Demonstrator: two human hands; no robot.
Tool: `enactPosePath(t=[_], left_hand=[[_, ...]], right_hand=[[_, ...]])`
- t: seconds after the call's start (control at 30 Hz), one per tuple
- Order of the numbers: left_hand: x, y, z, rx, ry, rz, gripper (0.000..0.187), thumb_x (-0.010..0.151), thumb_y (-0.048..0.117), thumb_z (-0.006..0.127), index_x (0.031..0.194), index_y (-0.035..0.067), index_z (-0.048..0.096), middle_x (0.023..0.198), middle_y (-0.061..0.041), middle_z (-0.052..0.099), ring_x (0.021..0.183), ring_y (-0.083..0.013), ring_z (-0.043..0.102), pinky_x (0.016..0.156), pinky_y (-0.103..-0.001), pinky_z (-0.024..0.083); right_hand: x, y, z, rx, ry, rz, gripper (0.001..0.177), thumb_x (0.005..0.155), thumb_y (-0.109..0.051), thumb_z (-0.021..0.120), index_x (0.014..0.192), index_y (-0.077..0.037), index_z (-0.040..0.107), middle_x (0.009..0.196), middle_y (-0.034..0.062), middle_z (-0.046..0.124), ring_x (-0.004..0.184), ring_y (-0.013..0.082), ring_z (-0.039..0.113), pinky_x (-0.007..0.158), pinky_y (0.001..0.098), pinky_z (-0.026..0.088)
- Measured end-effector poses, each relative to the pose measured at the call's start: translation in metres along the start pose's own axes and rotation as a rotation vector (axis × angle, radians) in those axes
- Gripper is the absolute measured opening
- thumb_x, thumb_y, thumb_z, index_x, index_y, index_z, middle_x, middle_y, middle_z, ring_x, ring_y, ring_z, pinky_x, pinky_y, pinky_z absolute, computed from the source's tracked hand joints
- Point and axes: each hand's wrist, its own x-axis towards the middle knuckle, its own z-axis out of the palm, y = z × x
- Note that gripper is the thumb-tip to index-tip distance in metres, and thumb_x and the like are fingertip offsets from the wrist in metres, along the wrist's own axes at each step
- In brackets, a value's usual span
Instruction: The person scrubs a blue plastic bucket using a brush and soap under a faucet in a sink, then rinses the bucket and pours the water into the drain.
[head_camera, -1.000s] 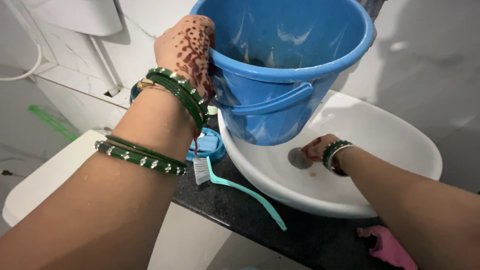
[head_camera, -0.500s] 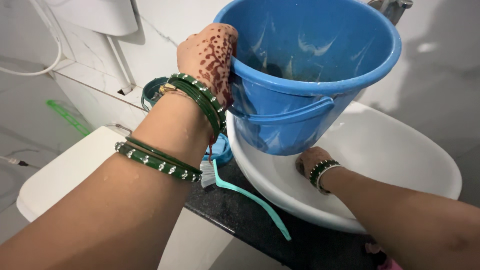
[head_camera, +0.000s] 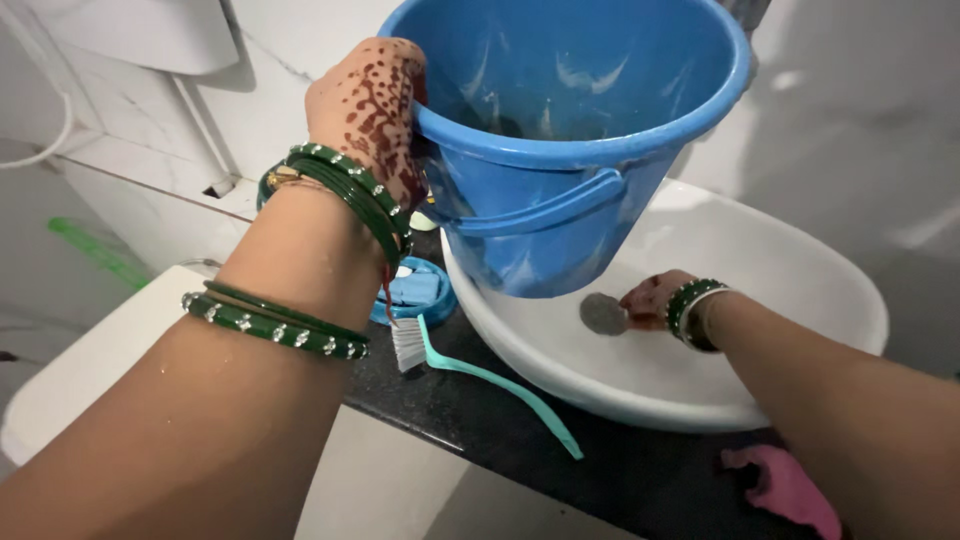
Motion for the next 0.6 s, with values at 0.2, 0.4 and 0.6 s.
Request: enactPosePath(t=[0.2,0.4,0.6], left_hand=[[0.000,-0.015,-0.002,0.085,-0.087,-0.015,0.034,0.065,0.006,0.089,0.094,0.013,0.070,0.092,-0.010,0.072,0.086,-0.0272,0.071,0.079,-0.037,0.058],[-0.002,-0.058,-0.013,0.159,0.148,0.201,0.024,0.070,0.006,0.087,0.090,0.009,0.074,0.086,-0.012,0.072,0.083,-0.0265,0.072,0.079,-0.035,0.058],[-0.022,-0.096,-0.051,0.151,-0.035,0.088,0.035,0.067,0.008,0.090,0.097,0.014,0.074,0.094,-0.011,0.073,0.086,-0.0303,0.072,0.076,-0.040,0.058]], right_hand=[[-0.046,-0.084,-0.053,0.582,-0.209,0.603,0.017,0.088,-0.017,0.071,0.101,-0.010,0.078,0.100,0.0050,0.075,0.084,0.0157,0.065,0.074,0.0313,0.053],[-0.082,-0.137,-0.111,0.546,-0.246,0.617,0.015,0.080,-0.012,0.081,0.094,-0.009,0.079,0.094,0.0060,0.079,0.079,0.0146,0.073,0.071,0.0299,0.061],[-0.117,-0.188,-0.179,1.060,0.224,0.742,0.014,0.082,0.004,0.074,0.095,0.003,0.076,0.099,0.0140,0.079,0.086,0.0219,0.078,0.077,0.0315,0.066]])
